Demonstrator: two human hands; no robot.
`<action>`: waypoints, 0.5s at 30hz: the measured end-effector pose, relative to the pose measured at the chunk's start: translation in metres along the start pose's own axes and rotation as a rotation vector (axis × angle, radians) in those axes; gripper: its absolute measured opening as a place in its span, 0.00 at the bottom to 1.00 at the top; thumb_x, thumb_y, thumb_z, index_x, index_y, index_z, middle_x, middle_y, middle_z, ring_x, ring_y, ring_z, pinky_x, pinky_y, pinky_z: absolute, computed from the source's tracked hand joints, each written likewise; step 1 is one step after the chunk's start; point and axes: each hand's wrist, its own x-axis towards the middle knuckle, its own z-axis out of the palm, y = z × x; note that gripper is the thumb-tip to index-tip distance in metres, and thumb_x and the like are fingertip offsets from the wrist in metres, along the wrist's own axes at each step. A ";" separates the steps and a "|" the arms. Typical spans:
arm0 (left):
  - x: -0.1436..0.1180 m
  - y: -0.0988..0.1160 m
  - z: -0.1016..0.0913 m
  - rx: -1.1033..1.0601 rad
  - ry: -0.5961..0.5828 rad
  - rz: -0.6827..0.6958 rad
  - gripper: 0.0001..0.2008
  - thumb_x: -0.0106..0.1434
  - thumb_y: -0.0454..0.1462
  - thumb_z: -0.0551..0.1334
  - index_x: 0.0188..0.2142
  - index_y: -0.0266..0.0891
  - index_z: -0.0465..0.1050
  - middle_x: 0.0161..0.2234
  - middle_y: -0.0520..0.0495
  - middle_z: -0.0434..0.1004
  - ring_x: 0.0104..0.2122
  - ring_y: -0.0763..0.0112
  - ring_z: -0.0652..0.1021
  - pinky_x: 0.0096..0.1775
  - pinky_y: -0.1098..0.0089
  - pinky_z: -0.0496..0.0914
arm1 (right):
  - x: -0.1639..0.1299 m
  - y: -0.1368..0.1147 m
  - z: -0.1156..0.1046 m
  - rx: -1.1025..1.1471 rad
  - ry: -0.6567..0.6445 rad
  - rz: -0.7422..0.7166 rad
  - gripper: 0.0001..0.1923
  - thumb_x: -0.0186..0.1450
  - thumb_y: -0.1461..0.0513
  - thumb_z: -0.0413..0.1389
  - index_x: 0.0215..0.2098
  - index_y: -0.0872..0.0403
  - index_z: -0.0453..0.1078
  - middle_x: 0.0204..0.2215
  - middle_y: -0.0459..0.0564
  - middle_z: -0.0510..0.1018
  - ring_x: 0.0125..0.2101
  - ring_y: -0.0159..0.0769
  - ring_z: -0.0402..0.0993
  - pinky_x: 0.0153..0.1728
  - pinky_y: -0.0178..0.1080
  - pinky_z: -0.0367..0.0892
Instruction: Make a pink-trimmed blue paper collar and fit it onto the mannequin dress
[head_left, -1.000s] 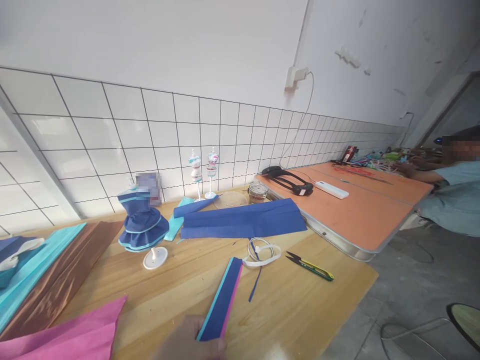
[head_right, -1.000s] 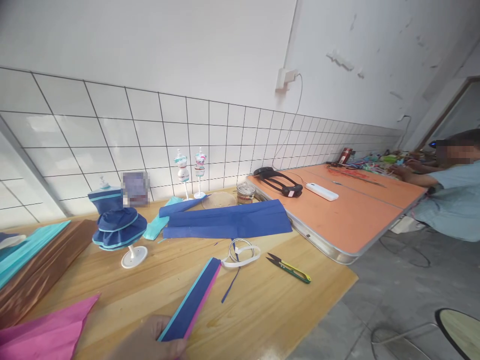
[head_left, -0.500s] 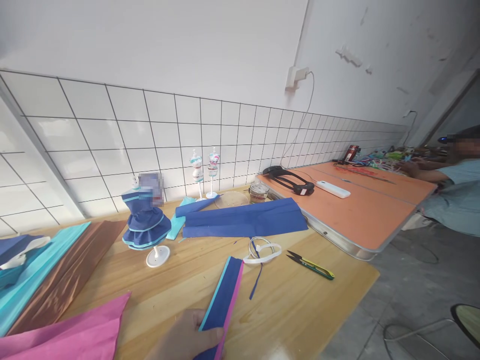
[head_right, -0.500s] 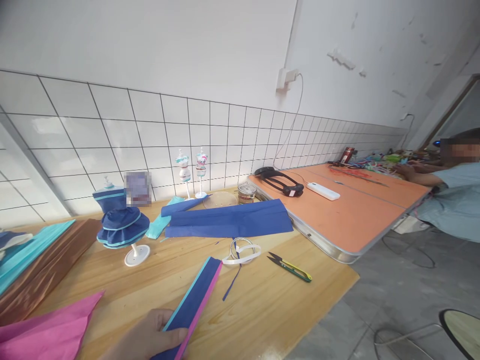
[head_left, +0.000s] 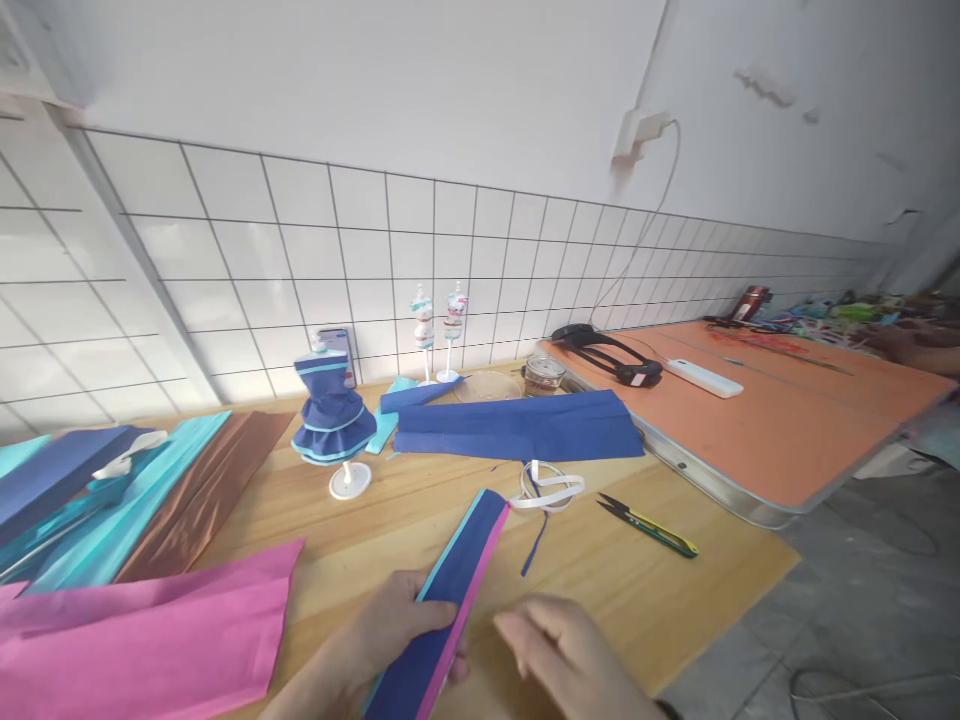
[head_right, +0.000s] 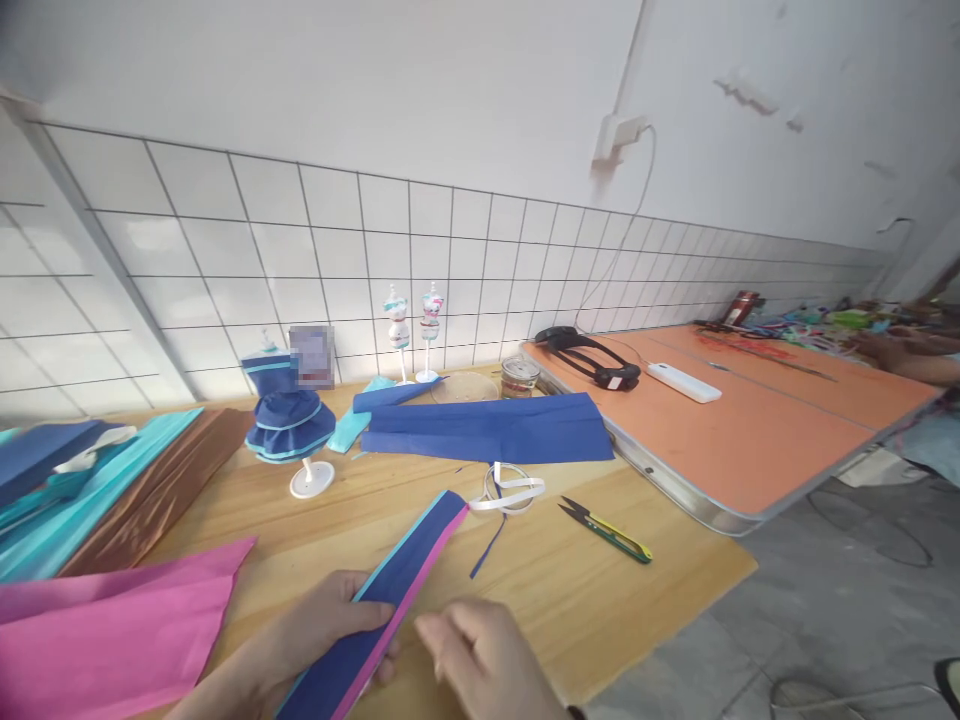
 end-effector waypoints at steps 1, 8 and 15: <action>-0.001 0.000 0.000 -0.043 -0.009 0.008 0.11 0.45 0.39 0.64 0.26 0.35 0.69 0.19 0.48 0.75 0.19 0.70 0.75 0.24 0.72 0.66 | 0.003 0.008 -0.004 0.129 0.053 0.168 0.23 0.67 0.54 0.42 0.22 0.56 0.67 0.17 0.46 0.72 0.23 0.32 0.71 0.24 0.33 0.64; -0.013 0.003 0.002 -0.012 0.039 0.015 0.11 0.42 0.39 0.68 0.23 0.35 0.72 0.19 0.50 0.75 0.18 0.72 0.73 0.22 0.73 0.64 | 0.011 0.038 -0.009 0.750 0.090 0.589 0.21 0.48 0.51 0.63 0.32 0.58 0.70 0.22 0.49 0.77 0.21 0.33 0.74 0.24 0.35 0.67; -0.007 0.002 -0.007 -0.017 -0.013 0.024 0.15 0.40 0.41 0.70 0.26 0.35 0.72 0.20 0.49 0.76 0.21 0.69 0.75 0.24 0.73 0.65 | 0.031 0.025 -0.018 1.032 0.164 0.564 0.15 0.57 0.54 0.58 0.36 0.57 0.69 0.31 0.53 0.79 0.35 0.38 0.76 0.40 0.41 0.68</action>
